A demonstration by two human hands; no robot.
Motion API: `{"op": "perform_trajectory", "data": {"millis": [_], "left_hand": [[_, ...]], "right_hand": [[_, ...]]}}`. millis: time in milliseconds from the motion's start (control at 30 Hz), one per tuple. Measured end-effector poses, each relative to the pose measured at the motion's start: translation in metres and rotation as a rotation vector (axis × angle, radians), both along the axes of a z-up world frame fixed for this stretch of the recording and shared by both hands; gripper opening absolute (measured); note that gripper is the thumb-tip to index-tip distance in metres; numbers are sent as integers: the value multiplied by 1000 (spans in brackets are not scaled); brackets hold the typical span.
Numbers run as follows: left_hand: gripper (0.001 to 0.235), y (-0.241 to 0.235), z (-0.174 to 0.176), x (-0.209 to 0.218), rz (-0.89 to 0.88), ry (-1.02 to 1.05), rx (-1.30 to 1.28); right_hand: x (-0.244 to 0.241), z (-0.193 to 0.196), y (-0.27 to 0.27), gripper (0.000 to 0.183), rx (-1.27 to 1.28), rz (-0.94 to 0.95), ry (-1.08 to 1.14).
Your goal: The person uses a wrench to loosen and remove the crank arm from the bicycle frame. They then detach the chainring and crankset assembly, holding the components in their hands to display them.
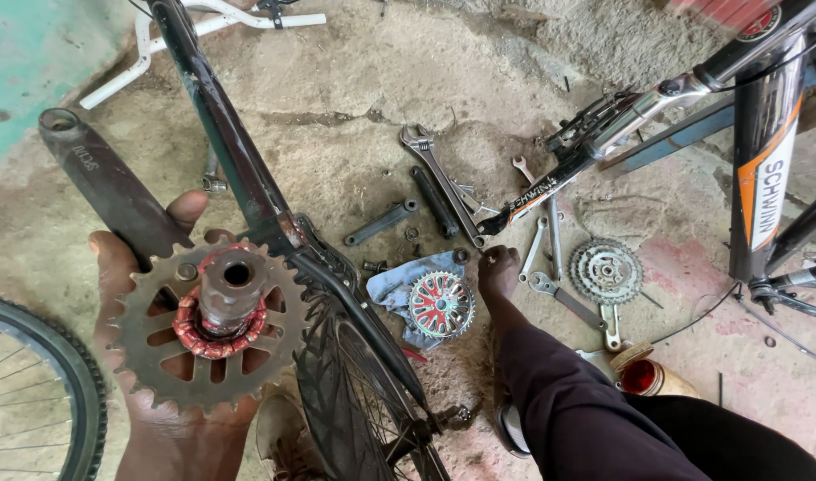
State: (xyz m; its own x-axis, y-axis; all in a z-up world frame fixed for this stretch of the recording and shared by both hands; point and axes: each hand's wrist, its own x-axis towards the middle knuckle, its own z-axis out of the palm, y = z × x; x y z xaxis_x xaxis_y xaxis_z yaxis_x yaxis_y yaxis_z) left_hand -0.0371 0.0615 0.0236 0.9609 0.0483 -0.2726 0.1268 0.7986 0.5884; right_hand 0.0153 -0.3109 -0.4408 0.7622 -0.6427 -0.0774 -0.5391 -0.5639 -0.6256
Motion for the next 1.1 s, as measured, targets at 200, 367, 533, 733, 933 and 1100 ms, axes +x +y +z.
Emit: {"op": "perform_trajectory", "data": {"millis": [200, 367, 533, 733, 933, 1100], "left_hand": [[67, -7, 8, -2, 59, 44, 47], [65, -4, 8, -5, 15, -15, -77], [67, -6, 10, -3, 3, -71, -133], [65, 3, 8, -6, -26, -80, -192], [61, 6, 10, -7, -28, -138, -203], [59, 5, 11, -4, 2, -137, -211]], "right_hand": [[-20, 21, 40, 11, -39, 396, -99], [4, 41, 99, 49, -160, 1101, 25], [21, 10, 115, 63, -365, 1256, 24], [36, 43, 111, 34, -203, 1412, -38], [66, 119, 118, 33, -16, 1325, -294], [87, 192, 111, 17, -140, 1328, -151]]}}
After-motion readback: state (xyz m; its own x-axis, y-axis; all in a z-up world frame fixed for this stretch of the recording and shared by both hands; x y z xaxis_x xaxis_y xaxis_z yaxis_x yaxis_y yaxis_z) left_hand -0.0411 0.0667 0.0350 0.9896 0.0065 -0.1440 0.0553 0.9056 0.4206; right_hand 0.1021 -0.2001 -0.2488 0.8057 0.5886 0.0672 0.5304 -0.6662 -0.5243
